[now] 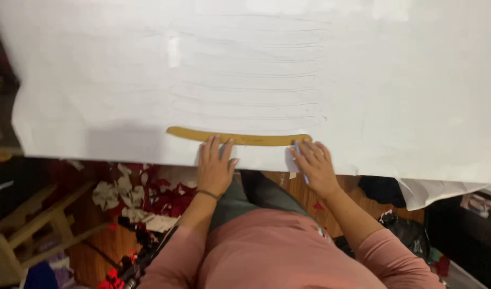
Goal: The person uses a curved wooden ruler and a pencil to draw curved lines on a large white sheet of paper. They then switch to a straight ruler to draw straight lines and rectangular outlines on the same sheet.
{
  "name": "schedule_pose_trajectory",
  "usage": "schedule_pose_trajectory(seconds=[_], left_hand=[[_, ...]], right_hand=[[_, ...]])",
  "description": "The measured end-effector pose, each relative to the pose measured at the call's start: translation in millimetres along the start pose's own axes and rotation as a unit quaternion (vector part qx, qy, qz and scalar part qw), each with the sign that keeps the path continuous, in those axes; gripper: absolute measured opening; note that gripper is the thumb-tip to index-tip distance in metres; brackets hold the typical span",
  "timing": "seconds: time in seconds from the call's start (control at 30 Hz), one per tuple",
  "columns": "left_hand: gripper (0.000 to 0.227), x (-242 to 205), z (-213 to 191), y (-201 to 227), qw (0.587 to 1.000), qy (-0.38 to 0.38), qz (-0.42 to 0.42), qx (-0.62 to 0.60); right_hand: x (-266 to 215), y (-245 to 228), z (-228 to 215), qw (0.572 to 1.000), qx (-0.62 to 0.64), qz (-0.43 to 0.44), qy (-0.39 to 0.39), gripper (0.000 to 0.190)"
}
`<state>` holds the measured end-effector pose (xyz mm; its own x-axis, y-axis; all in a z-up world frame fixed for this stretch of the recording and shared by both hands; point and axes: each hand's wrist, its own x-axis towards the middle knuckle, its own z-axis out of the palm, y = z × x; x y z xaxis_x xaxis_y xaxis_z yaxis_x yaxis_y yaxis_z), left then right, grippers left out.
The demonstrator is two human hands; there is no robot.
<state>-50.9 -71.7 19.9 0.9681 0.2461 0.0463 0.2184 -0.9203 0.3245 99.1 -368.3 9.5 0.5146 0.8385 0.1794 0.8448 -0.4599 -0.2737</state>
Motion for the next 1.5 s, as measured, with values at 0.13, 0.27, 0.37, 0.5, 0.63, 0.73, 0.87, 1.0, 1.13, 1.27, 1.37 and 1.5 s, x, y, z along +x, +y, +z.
schedule_pose_trajectory(seconds=[0.13,0.27,0.37,0.5,0.63,0.73,0.87,1.0,1.13,1.27,1.37,1.5], left_hand=[[0.055,-5.0,10.8,-0.3,0.999,-0.017,-0.024,0.013],[0.052,-6.6,2.9,-3.8,0.998,-0.035,-0.045,0.031],[0.054,-3.6,3.5,-7.1,0.998,-0.033,-0.023,0.051],[0.058,-3.3,1.6,0.2,0.995,-0.052,-0.01,0.087],[0.058,0.8,-0.9,5.8,0.995,-0.059,-0.017,0.082],[0.062,2.4,-5.1,9.9,0.993,-0.078,-0.008,0.093],[0.062,6.9,-2.7,15.7,0.99,-0.09,-0.019,0.108],[0.063,11.4,-15.1,29.1,0.98,-0.145,-0.077,0.112],[0.062,18.8,-33.8,42.8,0.964,-0.212,-0.132,0.087],[0.062,21.1,-40.0,44.1,0.951,-0.264,-0.148,0.064],[0.061,21.4,-40.8,42.1,0.949,-0.274,-0.14,0.067],[0.063,21.0,-38.5,41.4,0.95,-0.272,-0.126,0.086]], right_hand=[[1.8,3.7,-1.5,1.0,-0.023,-0.008,0.009,0.037],[2.0,2.9,-2.0,0.999,-0.05,-0.001,0.005,0.036],[4.6,4.5,-2.6,0.998,-0.063,0.005,0.001,0.036],[-1.8,4.9,0.8,0.997,-0.073,0.013,-0.018,0.036],[-0.5,5.9,-0.1,0.997,-0.07,0.018,-0.019,0.036],[-2.2,5.3,-3.5,0.997,-0.063,0.025,-0.041,0.037],[-4.4,7.8,1.4,0.997,-0.052,0.03,-0.046,0.04],[-3.9,11.5,4.0,0.997,-0.05,0.02,-0.046,0.041],[-1.1,12.8,1.0,0.997,-0.049,0.004,-0.06,0.043],[0.5,10.8,0.3,0.995,-0.076,0.015,-0.057,0.041],[1.6,9.2,-1.9,0.994,-0.089,0.017,-0.066,0.039],[2.4,8.8,-3.9,0.993,-0.088,0.025,-0.072,0.038]])
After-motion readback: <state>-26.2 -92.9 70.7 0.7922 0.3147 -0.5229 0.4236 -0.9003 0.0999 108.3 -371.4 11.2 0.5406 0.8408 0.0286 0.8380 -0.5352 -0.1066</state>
